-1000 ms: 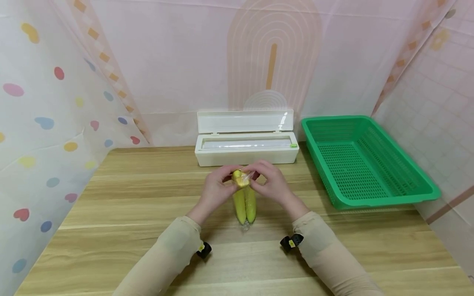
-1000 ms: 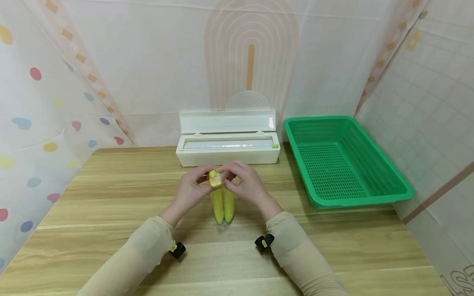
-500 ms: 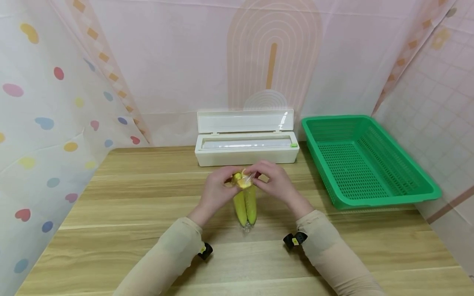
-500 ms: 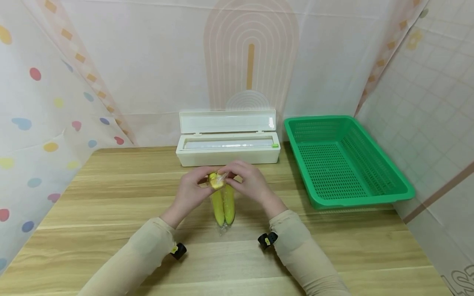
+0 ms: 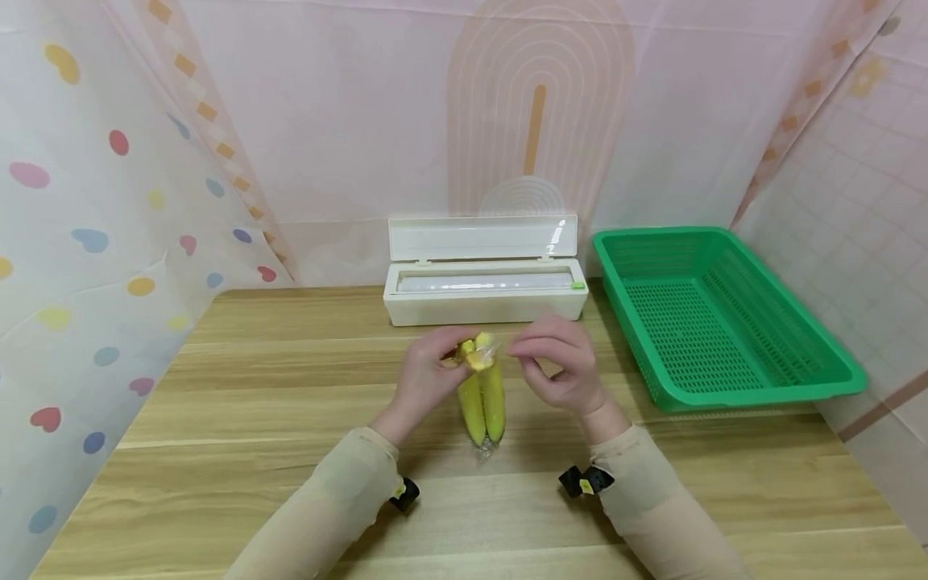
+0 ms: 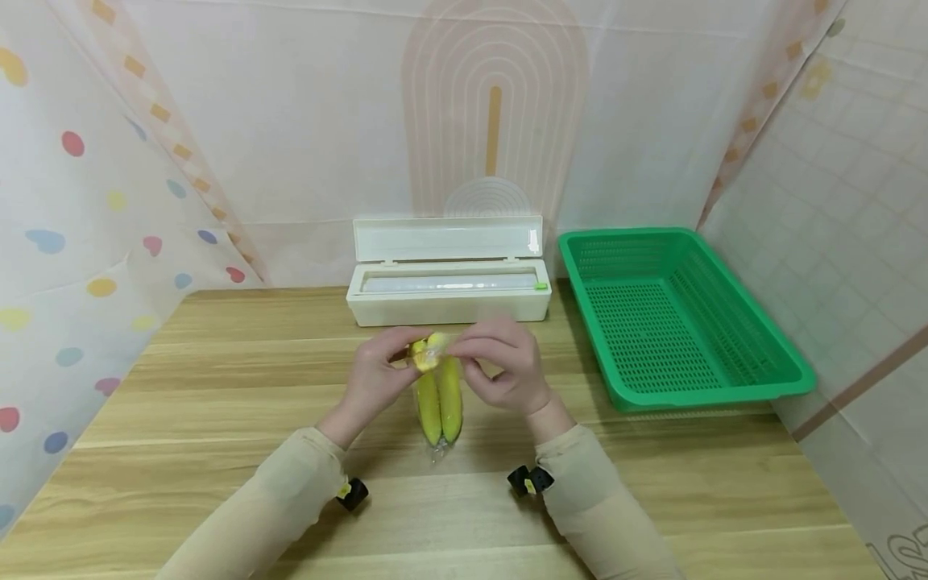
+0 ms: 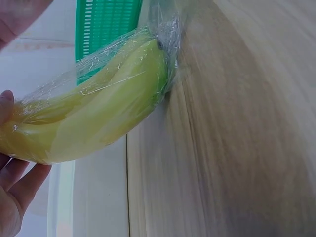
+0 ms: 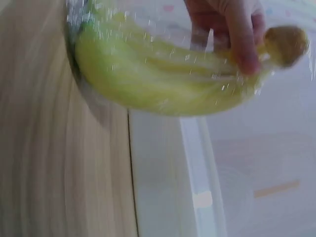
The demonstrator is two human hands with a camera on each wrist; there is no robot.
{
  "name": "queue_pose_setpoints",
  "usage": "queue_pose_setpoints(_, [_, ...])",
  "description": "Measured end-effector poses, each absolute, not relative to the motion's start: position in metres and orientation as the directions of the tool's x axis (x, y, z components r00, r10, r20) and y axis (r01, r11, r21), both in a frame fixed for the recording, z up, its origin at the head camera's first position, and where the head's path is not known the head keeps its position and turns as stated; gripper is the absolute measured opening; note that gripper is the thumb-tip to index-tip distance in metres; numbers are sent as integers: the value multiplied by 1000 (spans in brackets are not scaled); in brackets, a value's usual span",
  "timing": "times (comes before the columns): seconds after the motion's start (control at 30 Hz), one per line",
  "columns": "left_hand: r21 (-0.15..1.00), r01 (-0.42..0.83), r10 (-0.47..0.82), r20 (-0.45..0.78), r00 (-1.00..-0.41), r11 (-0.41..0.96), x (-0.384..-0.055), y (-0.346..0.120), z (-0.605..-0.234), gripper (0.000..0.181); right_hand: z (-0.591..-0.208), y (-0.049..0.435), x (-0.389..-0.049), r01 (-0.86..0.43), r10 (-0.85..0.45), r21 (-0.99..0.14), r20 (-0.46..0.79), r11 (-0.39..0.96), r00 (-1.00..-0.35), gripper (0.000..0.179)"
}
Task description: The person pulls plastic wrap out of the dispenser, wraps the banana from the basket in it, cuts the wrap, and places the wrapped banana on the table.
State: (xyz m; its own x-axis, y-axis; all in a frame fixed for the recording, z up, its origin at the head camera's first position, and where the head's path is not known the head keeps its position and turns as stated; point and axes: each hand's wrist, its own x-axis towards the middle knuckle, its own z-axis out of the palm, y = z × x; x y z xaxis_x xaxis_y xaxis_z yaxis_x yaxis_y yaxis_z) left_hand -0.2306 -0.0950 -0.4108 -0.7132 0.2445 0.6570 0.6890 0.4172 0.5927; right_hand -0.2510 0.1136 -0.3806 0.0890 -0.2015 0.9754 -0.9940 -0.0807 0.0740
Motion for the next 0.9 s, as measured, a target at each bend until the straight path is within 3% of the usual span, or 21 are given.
queue_pose_setpoints(0.07, [591,685,240,656,-716,426,-231,-95,-411,35,-379,110,-247,-986,-190,150,968,-75,162,14])
queue_pose_setpoints(0.17, [586,684,229,662,-713,435,-231,-94,-411,35,-379,106,-243,-985,-230,167,958,-36,171,14])
queue_pose_setpoints(0.4, [561,708,232,689,-687,429,-232,-93,-411,31,-387,104,-241,-992,-358,99,931,76,66,18])
queue_pose_setpoints(0.67, [593,683,206,671,-712,427,-231,-93,-412,32,-393,107,-243,-990,-488,-30,868,135,-93,23])
queue_pose_setpoints(0.9, [564,698,202,695,-690,442,-232,-92,-412,32,-395,108,-242,-972,-503,-36,851,231,-151,26])
